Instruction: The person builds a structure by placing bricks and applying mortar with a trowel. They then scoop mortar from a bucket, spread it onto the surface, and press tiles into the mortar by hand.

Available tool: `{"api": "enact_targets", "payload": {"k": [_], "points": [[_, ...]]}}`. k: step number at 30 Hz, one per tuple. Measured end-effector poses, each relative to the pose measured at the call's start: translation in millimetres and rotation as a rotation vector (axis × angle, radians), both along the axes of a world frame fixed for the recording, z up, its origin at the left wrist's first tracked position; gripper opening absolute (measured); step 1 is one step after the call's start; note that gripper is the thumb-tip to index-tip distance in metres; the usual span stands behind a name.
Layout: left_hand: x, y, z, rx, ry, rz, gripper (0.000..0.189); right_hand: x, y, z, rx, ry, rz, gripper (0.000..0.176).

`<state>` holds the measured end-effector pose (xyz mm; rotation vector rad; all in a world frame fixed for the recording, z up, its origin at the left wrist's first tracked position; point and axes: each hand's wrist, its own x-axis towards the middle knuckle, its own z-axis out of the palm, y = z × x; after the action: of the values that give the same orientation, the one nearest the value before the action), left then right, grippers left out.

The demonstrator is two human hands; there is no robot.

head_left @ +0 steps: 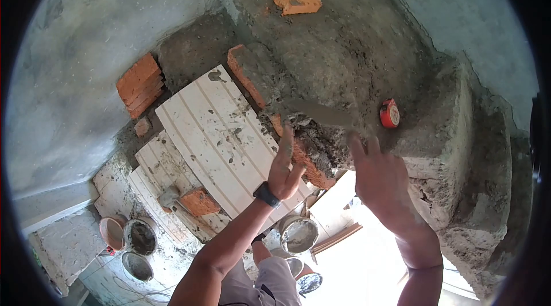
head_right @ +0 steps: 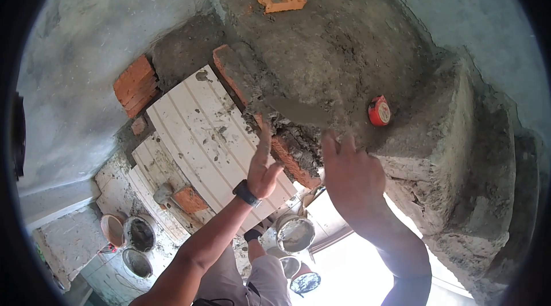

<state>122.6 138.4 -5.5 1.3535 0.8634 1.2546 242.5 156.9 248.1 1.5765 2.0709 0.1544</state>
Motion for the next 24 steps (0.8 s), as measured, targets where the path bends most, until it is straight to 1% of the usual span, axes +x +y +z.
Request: {"api": "enact_targets", "payload": {"k": [1, 2, 3, 4, 6, 8, 10, 14, 16, 17, 19, 20, 21, 23, 24], "points": [[-3.2, 4.3, 2.4, 0.039, -0.031, 0.064, 0.087, -2.1, 4.0, -9.1, 0.042, 0.087, -0.021, 0.046], [-5.3, 5.1, 4.1, 0.076, -0.059, 0.125, 0.087, -1.3, 5.7, -21.6, 0.038, 0.096, -0.034, 0.046], [-3.9, 2.6, 3.2, 0.073, -0.050, 0.109, 0.087, 0.3, 6.7, -36.0, 0.046, 0.078, 0.001, 0.047], [-0.7, 1.6, 3.0, 0.021, -0.094, 0.098, 0.088, 1.7, 5.7, -43.3, 0.057, 0.058, 0.035, 0.048], [5.7, -3.3, 2.6, -0.061, -0.160, 0.061, 0.090, 8.4, -7.1, -41.1, 0.080, 0.077, 0.031, 0.046], [16.0, -14.6, -4.0, -0.076, -0.150, 0.055, 0.090, 16.3, -22.5, -34.0, 0.092, 0.087, 0.050, 0.044], [20.1, -16.9, -2.6, -0.076, -0.097, 0.052, 0.091, 24.5, -35.0, -24.4, -0.020, 0.019, -0.001, 0.046], [28.2, -19.7, -10.3, -0.074, -0.097, 0.071, 0.093, 33.7, -38.8, -18.4, -0.055, 0.060, -0.041, 0.048], [31.9, -23.3, -12.2, -0.064, -0.127, 0.112, 0.093, 34.3, -40.7, -22.1, -0.024, 0.024, -0.006, 0.047], [33.3, -25.9, -13.4, -0.070, -0.126, 0.101, 0.093, 33.6, -41.3, -24.2, -0.029, 0.025, -0.017, 0.047], [37.1, -25.4, -20.3, -0.127, -0.115, 0.063, 0.096, 31.0, -34.0, -28.6, 0.022, 0.004, 0.030, 0.046], [39.2, -25.6, -23.3, -0.126, -0.110, 0.060, 0.096, 32.3, -31.1, -21.6, 0.063, 0.033, 0.071, 0.044], [41.6, -27.7, -26.3, -0.132, -0.112, 0.081, 0.096, 29.2, -30.9, -12.8, 0.062, 0.038, 0.065, 0.044], [42.8, -29.0, -25.7, -0.141, -0.116, 0.097, 0.096, 23.6, -30.4, 1.5, 0.048, -0.023, 0.067, 0.042], [43.2, -27.7, -20.7, -0.183, -0.159, 0.105, 0.096, 23.4, -29.8, -6.0, 0.065, -0.025, 0.081, 0.041]]}}
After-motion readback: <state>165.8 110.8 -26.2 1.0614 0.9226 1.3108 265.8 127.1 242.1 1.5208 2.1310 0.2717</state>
